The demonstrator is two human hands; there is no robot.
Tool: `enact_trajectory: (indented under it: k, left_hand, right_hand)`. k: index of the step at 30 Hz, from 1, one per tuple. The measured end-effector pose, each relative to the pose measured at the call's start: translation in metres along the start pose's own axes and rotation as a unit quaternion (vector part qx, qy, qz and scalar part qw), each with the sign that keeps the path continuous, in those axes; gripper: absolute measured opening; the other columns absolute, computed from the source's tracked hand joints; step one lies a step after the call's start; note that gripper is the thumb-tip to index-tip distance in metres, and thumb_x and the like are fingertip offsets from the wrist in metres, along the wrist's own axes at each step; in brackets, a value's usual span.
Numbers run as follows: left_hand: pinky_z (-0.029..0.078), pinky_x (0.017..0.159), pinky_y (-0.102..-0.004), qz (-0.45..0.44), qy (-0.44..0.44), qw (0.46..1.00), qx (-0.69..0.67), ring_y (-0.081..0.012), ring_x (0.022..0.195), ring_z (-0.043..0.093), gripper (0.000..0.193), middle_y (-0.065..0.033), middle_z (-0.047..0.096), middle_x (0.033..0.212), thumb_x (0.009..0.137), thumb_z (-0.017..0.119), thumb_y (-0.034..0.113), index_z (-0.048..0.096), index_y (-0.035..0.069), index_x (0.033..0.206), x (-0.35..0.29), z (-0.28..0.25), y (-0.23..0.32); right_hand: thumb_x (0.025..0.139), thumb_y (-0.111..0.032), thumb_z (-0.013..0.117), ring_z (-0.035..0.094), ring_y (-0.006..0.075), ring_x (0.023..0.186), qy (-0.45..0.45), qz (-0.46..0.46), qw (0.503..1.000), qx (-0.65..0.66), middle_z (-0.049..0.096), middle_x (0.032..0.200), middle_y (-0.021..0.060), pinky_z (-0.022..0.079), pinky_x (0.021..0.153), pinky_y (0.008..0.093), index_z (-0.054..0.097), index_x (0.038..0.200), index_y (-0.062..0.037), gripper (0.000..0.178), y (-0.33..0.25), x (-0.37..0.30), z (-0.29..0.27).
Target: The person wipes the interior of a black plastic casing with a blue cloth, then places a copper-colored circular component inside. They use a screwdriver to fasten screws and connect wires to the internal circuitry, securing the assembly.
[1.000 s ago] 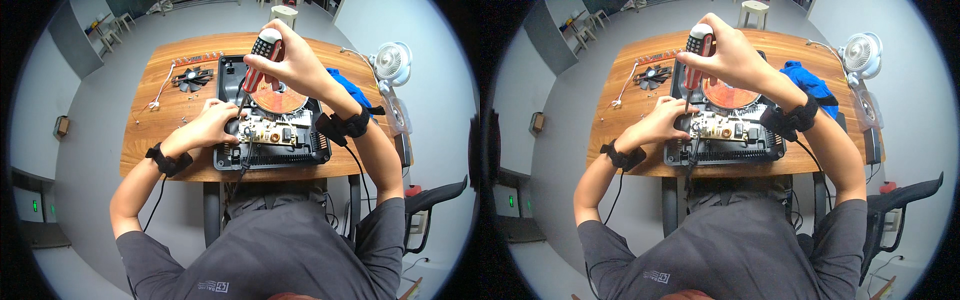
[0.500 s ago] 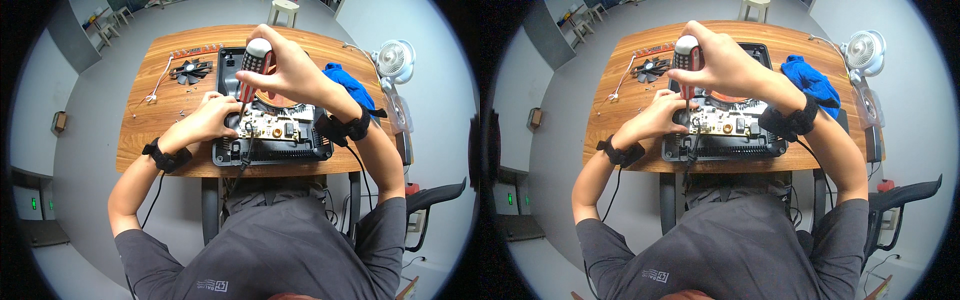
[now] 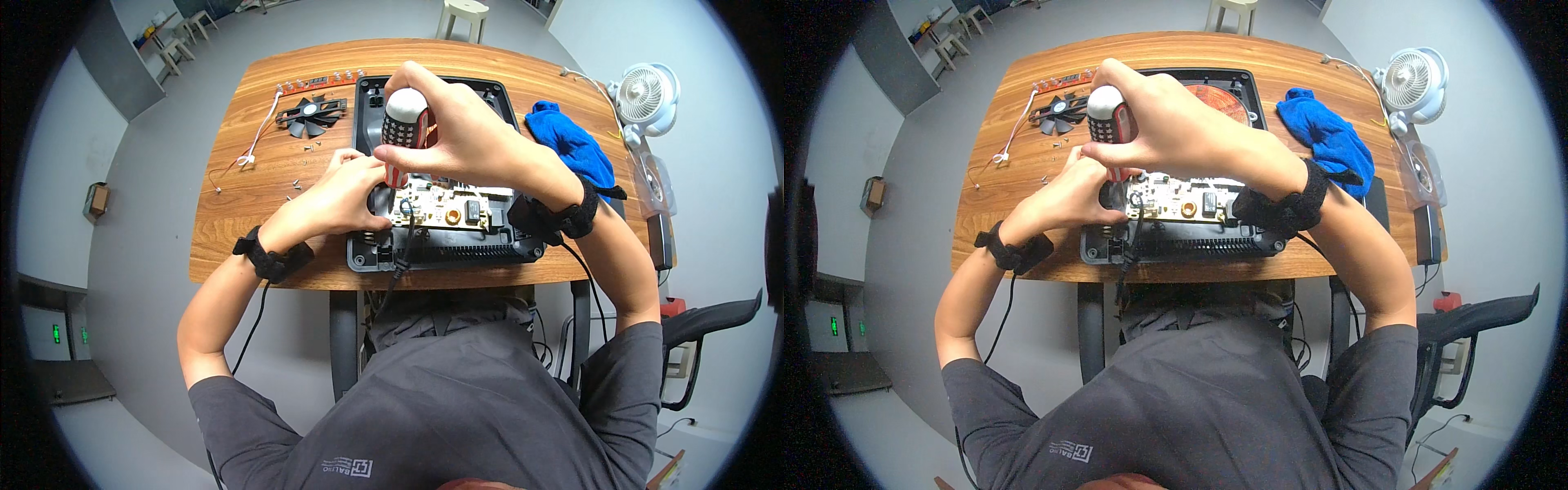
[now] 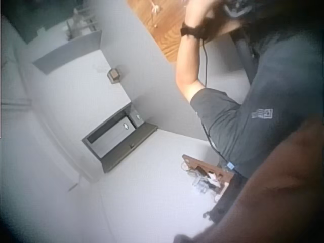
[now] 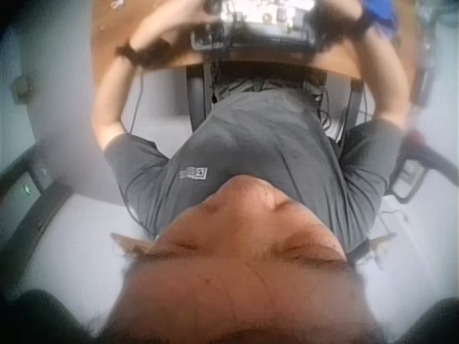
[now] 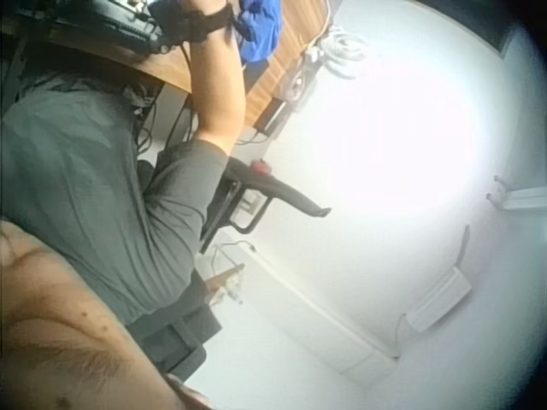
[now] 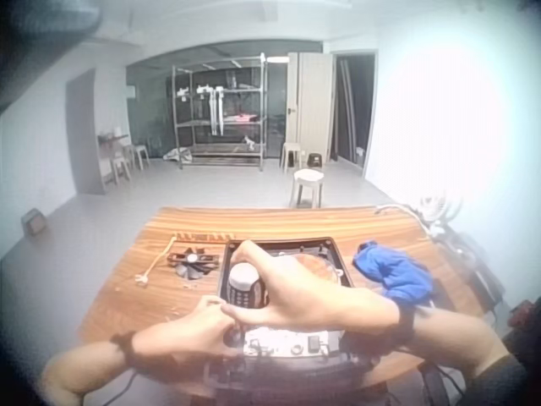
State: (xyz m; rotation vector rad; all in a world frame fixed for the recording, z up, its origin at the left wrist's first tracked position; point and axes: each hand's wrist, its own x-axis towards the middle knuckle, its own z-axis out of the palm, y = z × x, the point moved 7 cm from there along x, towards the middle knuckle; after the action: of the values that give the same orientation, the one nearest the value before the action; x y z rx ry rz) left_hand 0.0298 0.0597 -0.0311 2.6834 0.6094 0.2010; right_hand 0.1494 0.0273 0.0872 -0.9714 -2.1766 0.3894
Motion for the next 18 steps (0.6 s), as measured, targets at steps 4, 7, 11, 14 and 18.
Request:
enact_trajectory:
  k: [4,7,11,14,18]
  left_hand:
    - [0.033,0.112,-0.0463,0.019,0.021,1.0,0.005,-0.0325,0.114,0.059,0.069,-0.0142,0.068,0.114,0.067,0.087,0.028,0.064,0.007,0.129,-0.0005,-0.0046,0.0046]
    - [0.034,0.11,-0.0449,0.025,0.03,0.999,0.001,-0.0318,0.111,0.059,0.062,-0.0133,0.067,0.111,0.067,0.087,0.027,0.065,0.005,0.121,-0.0018,-0.0063,0.0061]
    - [0.035,0.107,-0.0436,0.04,0.027,0.999,-0.002,-0.031,0.11,0.059,0.057,-0.0124,0.066,0.106,0.066,0.088,0.027,0.064,0.004,0.112,-0.0004,-0.0068,0.0063]
    - [0.035,0.109,-0.0445,0.003,-0.015,1.0,-0.002,-0.0323,0.113,0.058,0.063,-0.0139,0.067,0.111,0.066,0.089,0.03,0.064,0.003,0.118,-0.0002,-0.0066,0.0068]
    - [0.035,0.112,-0.0468,-0.014,-0.027,1.0,0.003,-0.0369,0.118,0.053,0.074,-0.0178,0.066,0.121,0.068,0.09,0.032,0.06,0.003,0.129,-0.0008,-0.0049,0.0047]
  right_hand:
    - [0.085,-0.033,0.083,0.071,0.0283,0.074,-0.014,0.028,0.999,0.006,0.068,0.082,0.0188,0.056,0.065,0.0362,0.051,0.123,0.001,0.06,0.0024,0.0008,-0.001]
    - [0.087,-0.032,0.082,0.068,0.0178,0.069,-0.022,0.032,0.999,0.019,0.066,0.078,0.0109,0.053,0.061,0.0295,0.052,0.118,-0.0037,0.052,0.0009,-0.0002,-0.0001]
    - [0.086,-0.033,0.083,0.068,0.0206,0.071,-0.035,0.055,0.997,0.03,0.066,0.08,0.012,0.054,0.064,0.0318,0.052,0.119,-0.0035,0.054,-0.0004,-0.0017,0.001]
    - [0.086,-0.034,0.083,0.069,0.0223,0.075,-0.041,0.061,0.997,0.028,0.066,0.084,0.0135,0.054,0.066,0.0331,0.052,0.119,-0.003,0.055,0.0014,-0.0021,0.0039]
    - [0.085,-0.035,0.083,0.069,0.0255,0.082,-0.052,0.072,0.995,0.052,0.067,0.09,0.0161,0.054,0.071,0.0347,0.053,0.119,-0.0022,0.056,0.0018,-0.0016,0.0066]
